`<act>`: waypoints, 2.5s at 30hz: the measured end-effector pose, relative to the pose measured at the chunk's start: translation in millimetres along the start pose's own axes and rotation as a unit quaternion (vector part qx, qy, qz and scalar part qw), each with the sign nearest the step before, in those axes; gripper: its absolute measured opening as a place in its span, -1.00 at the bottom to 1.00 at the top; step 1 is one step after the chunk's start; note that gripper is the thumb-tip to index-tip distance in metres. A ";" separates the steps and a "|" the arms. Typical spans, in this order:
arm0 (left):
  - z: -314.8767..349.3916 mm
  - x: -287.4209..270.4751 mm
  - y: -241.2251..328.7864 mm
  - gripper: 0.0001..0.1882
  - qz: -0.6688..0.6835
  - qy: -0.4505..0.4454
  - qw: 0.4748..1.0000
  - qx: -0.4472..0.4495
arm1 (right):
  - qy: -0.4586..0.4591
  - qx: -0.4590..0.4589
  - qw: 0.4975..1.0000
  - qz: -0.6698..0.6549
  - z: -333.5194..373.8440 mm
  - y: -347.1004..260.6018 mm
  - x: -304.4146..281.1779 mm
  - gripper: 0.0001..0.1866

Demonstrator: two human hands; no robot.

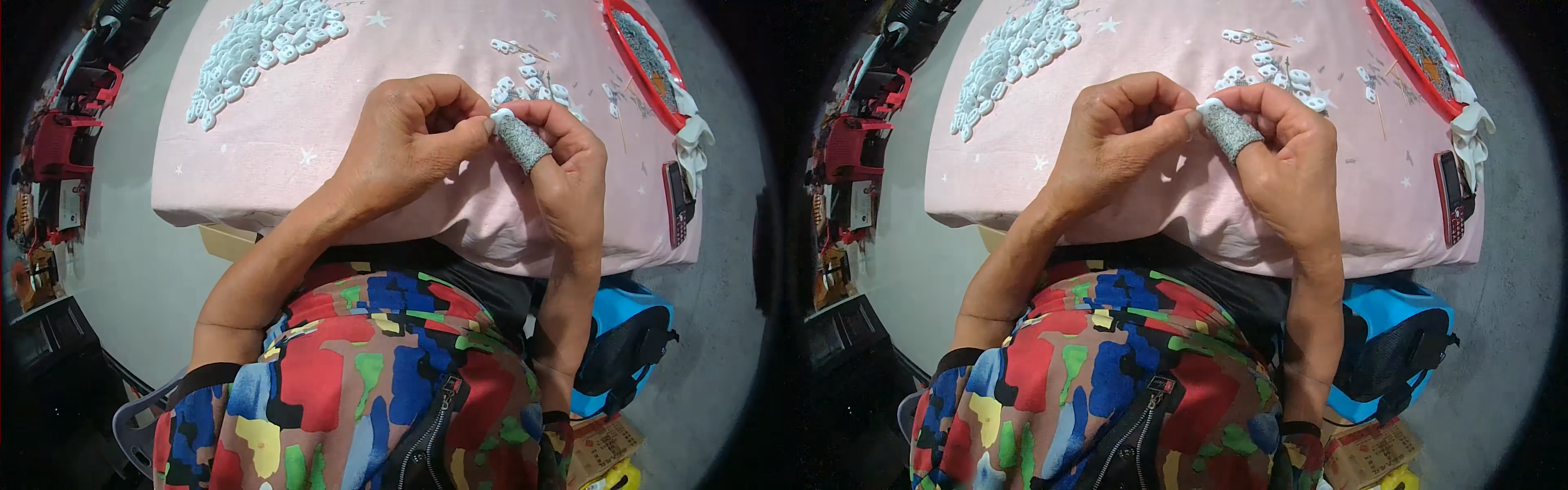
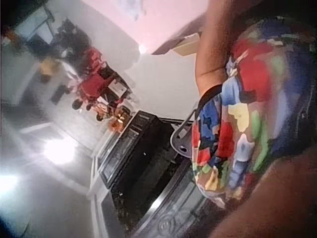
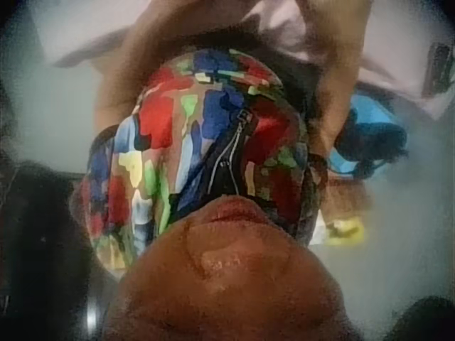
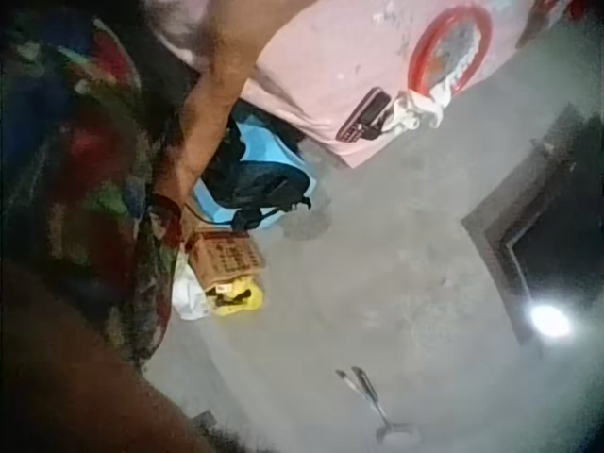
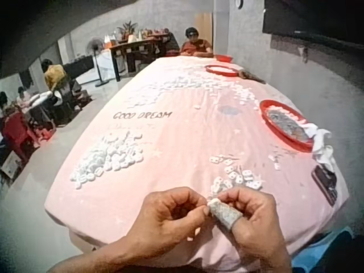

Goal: The person assembles plastic cord locks by inserting small springs and pressing the plastic components together by hand.

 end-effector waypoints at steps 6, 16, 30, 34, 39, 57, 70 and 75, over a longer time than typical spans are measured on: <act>-1.4 -1.7 0.7 -0.88 0.049 -0.002 0.999 0.005 | -0.005 0.027 0.994 -0.102 2.6 -3.2 -2.3 -0.78; -1.8 1.0 -0.5 -0.84 0.055 -0.016 0.998 -0.002 | -0.019 0.013 0.998 -0.060 2.7 0.8 -4.0 -0.76; -1.8 -1.1 -1.0 -0.84 0.018 -0.023 0.999 -0.013 | -0.005 -0.044 0.999 -0.005 5.2 -4.9 -3.5 -0.69; -2.8 -2.1 -2.9 -0.82 0.050 -0.040 0.997 -0.035 | -0.033 -0.025 0.999 -0.024 5.0 -3.5 1.7 -0.63; -2.1 -0.9 2.3 -0.81 0.044 -0.046 0.996 -0.064 | -0.042 -0.010 0.997 -0.061 4.2 1.1 1.6 -0.61; -0.7 -3.3 0.1 -0.81 0.056 -0.053 0.994 -0.076 | -0.008 -0.074 0.997 0.035 11.8 -7.8 -2.6 -0.62; 0.3 3.3 0.9 -0.80 0.077 -0.082 0.991 -0.070 | 0.003 -0.156 0.975 0.161 12.6 -14.5 -5.1 -0.63; -0.9 4.5 0.1 -0.80 0.100 -0.083 0.990 -0.053 | 0.011 -0.234 0.952 0.197 13.4 -19.6 -2.6 -0.66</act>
Point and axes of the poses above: each hand's wrist, its own z-axis away from the middle knuckle, its own x-axis out of the palm, y = z × x, the point moved 8 cm from there along -z, towards the middle knuckle, and after that the axes turned 8 degrees about z, right-handed, at the moved point
